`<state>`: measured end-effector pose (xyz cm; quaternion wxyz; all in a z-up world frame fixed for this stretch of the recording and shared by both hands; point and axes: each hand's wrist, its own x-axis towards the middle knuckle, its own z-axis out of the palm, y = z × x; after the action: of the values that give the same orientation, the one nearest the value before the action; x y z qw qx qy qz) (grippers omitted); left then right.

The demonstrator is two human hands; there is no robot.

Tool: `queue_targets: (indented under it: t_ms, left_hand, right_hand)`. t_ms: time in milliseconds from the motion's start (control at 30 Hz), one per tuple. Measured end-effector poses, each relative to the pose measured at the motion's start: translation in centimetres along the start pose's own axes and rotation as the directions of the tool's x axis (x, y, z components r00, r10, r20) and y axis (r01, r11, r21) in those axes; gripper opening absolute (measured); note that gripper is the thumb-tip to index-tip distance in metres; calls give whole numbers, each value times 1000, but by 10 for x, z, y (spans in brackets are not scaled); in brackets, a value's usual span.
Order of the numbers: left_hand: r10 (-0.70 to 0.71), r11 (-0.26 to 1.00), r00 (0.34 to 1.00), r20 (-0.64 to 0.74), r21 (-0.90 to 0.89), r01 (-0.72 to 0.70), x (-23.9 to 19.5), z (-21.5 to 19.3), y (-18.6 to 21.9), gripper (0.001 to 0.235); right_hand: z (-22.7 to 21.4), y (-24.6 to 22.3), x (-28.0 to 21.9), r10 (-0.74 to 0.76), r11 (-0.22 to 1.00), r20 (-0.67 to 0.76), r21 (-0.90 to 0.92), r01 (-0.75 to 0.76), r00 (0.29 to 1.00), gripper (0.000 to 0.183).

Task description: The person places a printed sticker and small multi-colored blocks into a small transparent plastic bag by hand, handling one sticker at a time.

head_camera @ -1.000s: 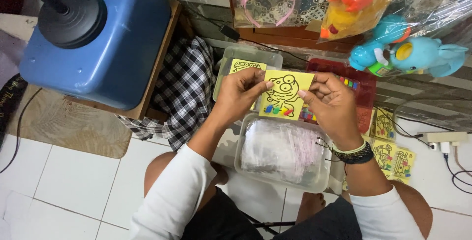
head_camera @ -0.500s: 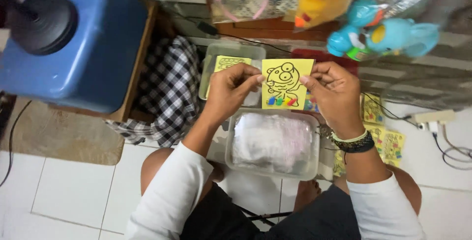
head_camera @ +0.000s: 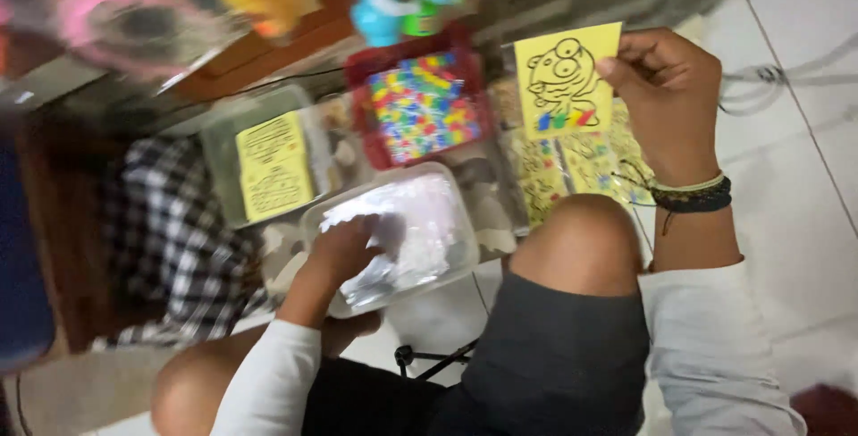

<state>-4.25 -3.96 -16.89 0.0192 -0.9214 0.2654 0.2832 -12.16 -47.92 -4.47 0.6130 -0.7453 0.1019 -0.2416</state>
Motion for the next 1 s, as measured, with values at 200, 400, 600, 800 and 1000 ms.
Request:
queue_targets:
  t_ms: [200, 400, 600, 800, 1000]
  left_hand:
    - [-57, 998, 991, 118, 22, 55, -5, -16, 25, 49]
    - [-68, 996, 997, 39, 57, 66, -4, -10, 32, 50]
    - [7, 996, 999, -44, 88, -3, -13, 9, 22, 76]
    - [-20, 993, 1000, -24, 115, 23, -16, 7, 33, 87]
    - [-66, 990, 997, -27, 119, 69, -18, 13, 37, 86]
  right_hand:
    - [-114, 93, -37, 89, 990, -205, -86, -109, 975, 17]
    - [-182, 232, -66, 224, 946, -305, -161, -281, 926, 18]
    - [-180, 370, -99, 412, 762, -344, -378, -526, 844, 22]
    - [-158, 412, -118, 500, 706, -386, -336, -623, 775, 22]
    - [-145, 425, -125, 382, 707, -381, -466, -532, 842, 13]
